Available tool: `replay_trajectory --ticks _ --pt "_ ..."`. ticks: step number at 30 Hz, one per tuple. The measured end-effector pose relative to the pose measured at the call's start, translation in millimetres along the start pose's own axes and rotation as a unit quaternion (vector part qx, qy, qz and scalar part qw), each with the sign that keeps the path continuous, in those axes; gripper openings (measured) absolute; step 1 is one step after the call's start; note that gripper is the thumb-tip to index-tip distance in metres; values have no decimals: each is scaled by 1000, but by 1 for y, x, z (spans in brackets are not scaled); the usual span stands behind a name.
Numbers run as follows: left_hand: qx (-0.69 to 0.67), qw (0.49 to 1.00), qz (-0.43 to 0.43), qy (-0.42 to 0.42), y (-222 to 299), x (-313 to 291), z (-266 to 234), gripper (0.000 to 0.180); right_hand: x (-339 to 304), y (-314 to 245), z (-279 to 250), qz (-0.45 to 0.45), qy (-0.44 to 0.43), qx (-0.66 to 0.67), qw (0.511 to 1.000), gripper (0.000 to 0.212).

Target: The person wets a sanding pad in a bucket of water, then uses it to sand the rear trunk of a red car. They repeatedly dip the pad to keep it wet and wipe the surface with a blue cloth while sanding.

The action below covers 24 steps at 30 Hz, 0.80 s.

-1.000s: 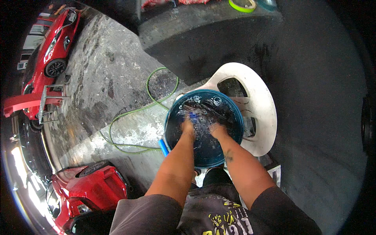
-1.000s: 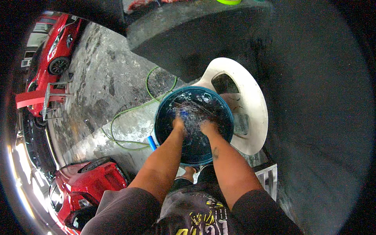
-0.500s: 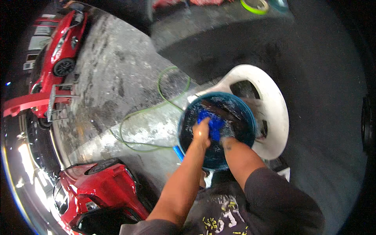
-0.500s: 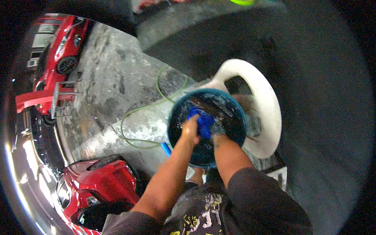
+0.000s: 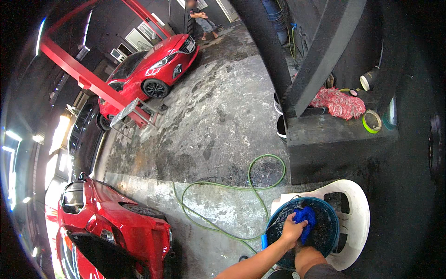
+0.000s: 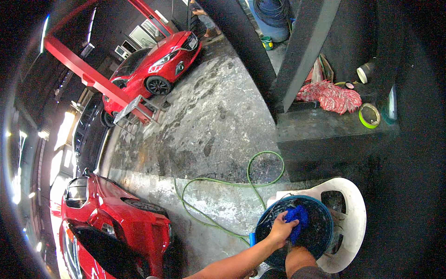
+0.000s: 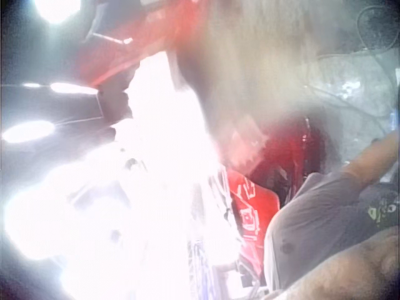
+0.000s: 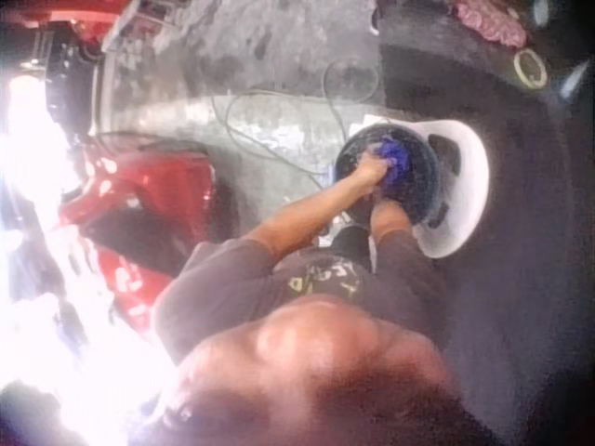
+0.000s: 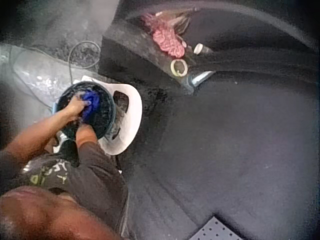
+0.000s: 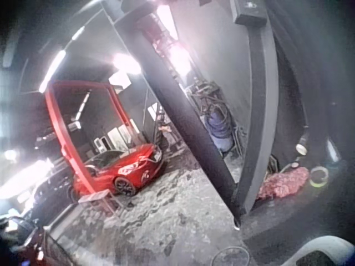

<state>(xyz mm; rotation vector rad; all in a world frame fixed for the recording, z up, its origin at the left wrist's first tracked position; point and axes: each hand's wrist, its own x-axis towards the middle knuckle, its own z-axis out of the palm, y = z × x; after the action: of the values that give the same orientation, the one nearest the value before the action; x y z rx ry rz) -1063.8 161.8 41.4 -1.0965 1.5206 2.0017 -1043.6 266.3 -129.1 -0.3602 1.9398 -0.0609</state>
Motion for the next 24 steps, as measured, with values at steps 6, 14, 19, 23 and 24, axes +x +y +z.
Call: replay_trajectory --ticks 6,14,19,23,24 --pt "142 974 177 17 27 -36 0 105 5 -5 -7 2 -8 -10 1000 68" --pt "139 972 186 -14 44 -7 -24 84 -7 -8 10 -48 -15 -21 999 75" --pt "124 979 135 -86 71 -6 -24 79 -36 12 -4 -104 -90 37 990 80" --pt "234 963 126 -38 53 -23 -28 80 -181 13 -83 -134 -93 260 952 97" --pt "276 951 136 -32 51 -25 -30 80 -198 15 -88 -127 -100 339 927 95"
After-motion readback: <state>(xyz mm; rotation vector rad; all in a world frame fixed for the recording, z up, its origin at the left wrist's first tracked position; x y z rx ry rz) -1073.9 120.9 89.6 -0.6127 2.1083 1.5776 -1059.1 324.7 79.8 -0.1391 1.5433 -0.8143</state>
